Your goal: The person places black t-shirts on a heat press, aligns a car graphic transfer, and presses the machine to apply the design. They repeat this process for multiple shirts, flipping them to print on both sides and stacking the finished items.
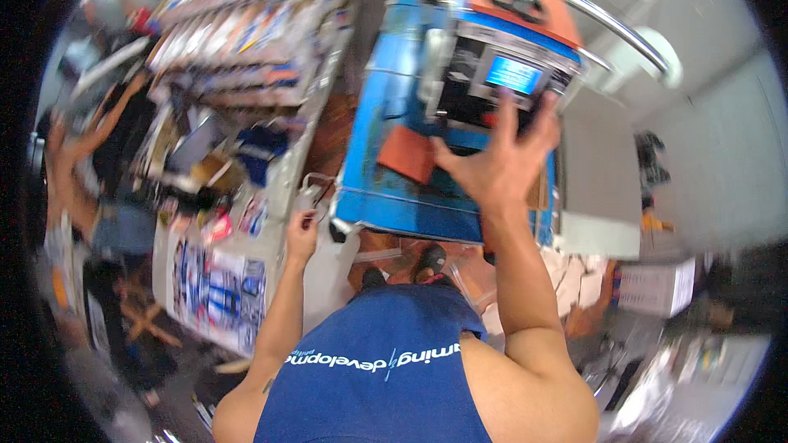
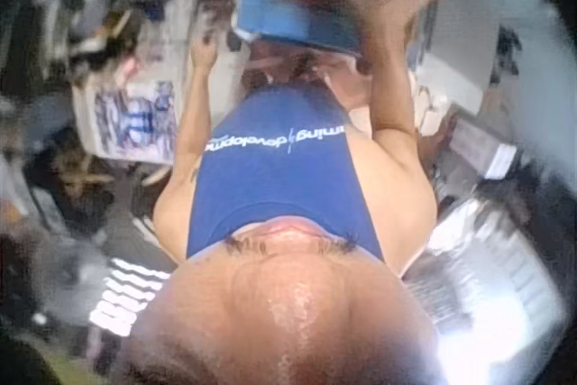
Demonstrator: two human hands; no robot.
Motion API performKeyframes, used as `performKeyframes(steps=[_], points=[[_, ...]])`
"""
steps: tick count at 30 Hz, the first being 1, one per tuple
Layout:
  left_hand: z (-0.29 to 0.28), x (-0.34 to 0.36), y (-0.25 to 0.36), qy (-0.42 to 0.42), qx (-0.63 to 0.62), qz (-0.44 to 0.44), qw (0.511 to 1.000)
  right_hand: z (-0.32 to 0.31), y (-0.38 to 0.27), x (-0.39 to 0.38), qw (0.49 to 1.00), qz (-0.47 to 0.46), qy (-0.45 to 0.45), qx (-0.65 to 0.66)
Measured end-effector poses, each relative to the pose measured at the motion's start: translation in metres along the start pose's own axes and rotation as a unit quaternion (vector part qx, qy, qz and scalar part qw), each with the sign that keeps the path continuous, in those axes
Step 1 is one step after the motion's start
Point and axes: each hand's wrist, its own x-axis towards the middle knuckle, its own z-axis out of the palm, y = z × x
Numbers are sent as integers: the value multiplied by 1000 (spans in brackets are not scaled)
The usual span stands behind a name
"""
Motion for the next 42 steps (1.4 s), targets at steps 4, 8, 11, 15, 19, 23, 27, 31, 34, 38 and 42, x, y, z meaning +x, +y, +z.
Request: performKeyframes(steps=[4,8,11,15,19,23,27,31,34,38,42], points=[[-43,-101,-29,-179,127,-181,959,9,-18,-6,1000,-18,15,3],[-40,-196,-40,-138,194,-313,919,16,-24,-8,994,-75,74,-41],[3,-253,-61,-129,205,-296,924,20,-25,-10,989,-69,108,-73],[76,-297,-111,-215,-109,-306,921,18,-6,-13,993,-86,73,-35],[120,-325,-139,-179,-365,-345,846,-7,36,-12,979,-93,-15,181],[137,-356,-129,-145,-391,-356,836,-36,60,-9,949,-109,78,285],[159,-378,-107,-121,-398,-359,835,-31,38,-7,906,-223,-124,339],[181,-383,-96,-94,-359,-347,861,-14,16,-6,942,-213,-237,102],[181,-383,-87,-76,-220,-340,911,-14,15,-1,942,-227,-240,56],[163,-384,-68,-66,3,-399,915,-20,19,0,938,-244,-225,102],[126,-370,-53,-26,143,-330,933,-12,14,-6,952,-225,-193,75]])
